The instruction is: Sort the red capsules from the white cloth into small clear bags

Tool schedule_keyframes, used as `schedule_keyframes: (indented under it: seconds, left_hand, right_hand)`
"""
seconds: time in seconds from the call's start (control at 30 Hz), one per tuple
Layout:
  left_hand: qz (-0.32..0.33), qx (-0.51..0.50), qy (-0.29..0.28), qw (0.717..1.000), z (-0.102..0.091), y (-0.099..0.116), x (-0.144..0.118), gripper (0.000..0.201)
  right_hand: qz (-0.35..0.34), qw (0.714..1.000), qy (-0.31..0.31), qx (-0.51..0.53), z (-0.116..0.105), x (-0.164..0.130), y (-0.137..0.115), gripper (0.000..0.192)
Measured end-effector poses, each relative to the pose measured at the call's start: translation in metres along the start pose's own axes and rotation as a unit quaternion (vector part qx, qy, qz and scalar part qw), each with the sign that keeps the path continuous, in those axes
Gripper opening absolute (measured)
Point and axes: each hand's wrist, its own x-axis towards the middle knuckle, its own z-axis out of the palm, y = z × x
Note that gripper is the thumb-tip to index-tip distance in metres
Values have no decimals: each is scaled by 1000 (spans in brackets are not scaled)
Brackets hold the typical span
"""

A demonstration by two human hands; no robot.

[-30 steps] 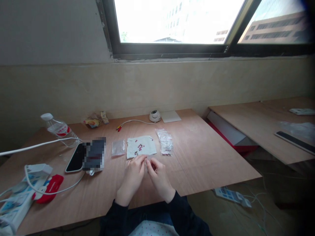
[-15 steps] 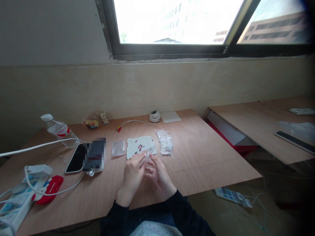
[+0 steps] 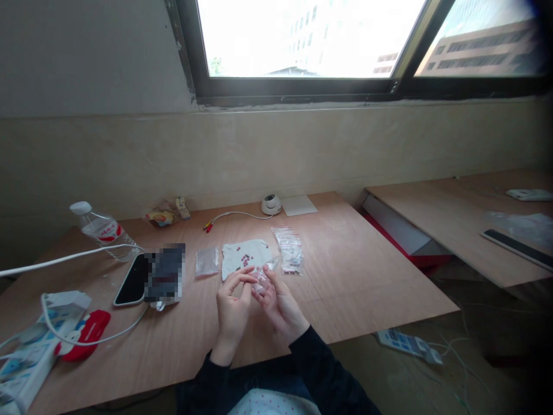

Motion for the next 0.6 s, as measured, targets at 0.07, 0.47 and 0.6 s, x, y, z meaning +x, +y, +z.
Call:
schedule_keyframes:
  seconds: [0.07, 0.47, 0.6]
  left_hand:
    - [-80, -98, 62, 990, 3, -5, 2, 10]
    - [-387, -441, -80, 806, 15, -41, 13, 32]
    - [-422, -530, -41, 734, 18, -41, 15, 41]
  right_hand:
    - [-14, 1000, 14, -9, 3, 0, 0, 26]
    - [-216, 947, 65, -229, -2, 5, 50, 62]
    - [-255, 923, 75, -278, -10, 8, 55, 69]
